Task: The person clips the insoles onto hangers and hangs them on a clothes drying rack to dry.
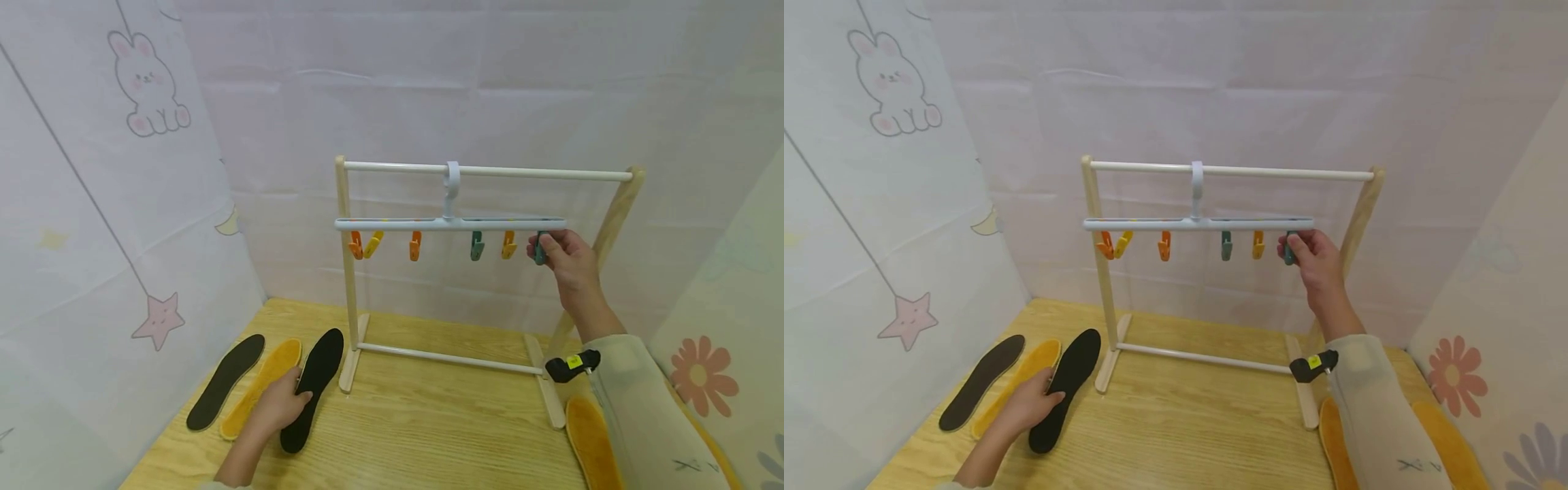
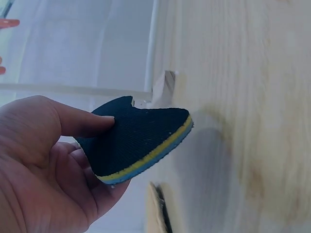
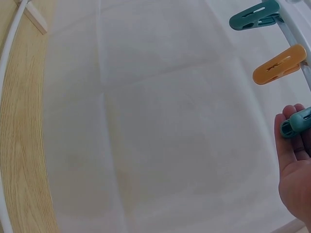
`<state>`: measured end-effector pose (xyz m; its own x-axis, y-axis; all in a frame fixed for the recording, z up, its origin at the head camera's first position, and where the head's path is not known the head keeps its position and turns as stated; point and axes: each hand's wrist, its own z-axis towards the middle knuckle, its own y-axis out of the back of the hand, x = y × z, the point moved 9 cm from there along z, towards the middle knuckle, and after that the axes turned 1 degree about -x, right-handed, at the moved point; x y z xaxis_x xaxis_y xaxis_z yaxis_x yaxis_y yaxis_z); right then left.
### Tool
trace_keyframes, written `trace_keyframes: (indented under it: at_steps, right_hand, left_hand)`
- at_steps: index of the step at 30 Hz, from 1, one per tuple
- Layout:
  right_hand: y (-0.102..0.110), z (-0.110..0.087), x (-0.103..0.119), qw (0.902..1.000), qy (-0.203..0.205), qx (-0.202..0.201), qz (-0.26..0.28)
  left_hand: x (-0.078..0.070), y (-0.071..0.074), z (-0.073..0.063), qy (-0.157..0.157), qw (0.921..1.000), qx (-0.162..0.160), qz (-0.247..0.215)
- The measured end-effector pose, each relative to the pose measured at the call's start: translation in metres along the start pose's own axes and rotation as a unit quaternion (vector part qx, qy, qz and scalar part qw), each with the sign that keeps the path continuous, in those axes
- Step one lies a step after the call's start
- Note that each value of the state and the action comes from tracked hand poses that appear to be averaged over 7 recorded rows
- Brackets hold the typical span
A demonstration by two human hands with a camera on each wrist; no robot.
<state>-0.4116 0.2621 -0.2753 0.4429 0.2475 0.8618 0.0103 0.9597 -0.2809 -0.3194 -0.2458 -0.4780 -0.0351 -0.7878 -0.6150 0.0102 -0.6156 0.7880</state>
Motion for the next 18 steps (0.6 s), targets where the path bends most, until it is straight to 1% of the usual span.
trace_keyframes:
  at_steps: [5, 8, 14, 16, 18]
  right_hand:
    - [0.0, 0.001, 0.0, 0.9999, 0.002, -0.003, 0.016]
    - [-0.001, 0.002, 0.0, 0.9997, -0.001, -0.003, 0.024]
    - [-0.001, 0.002, -0.002, 0.9994, -0.006, -0.006, 0.034]
    - [-0.001, 0.001, -0.002, 0.9995, -0.006, -0.009, 0.03]
    - [0.0, 0.0, -0.002, 0.9995, -0.006, -0.013, 0.027]
  left_hand:
    - [-0.016, 0.002, -0.005, -0.02, 0.9997, -0.012, 0.004]
    - [-0.024, 0.003, -0.008, -0.03, 0.9994, -0.013, 0.006]
    - [-0.035, 0.0, -0.014, -0.031, 0.9994, -0.01, 0.011]
    - [-0.039, 0.0, -0.016, -0.039, 0.999, -0.014, 0.018]
    - [-0.043, 0.001, -0.018, -0.045, 0.9987, -0.017, 0.015]
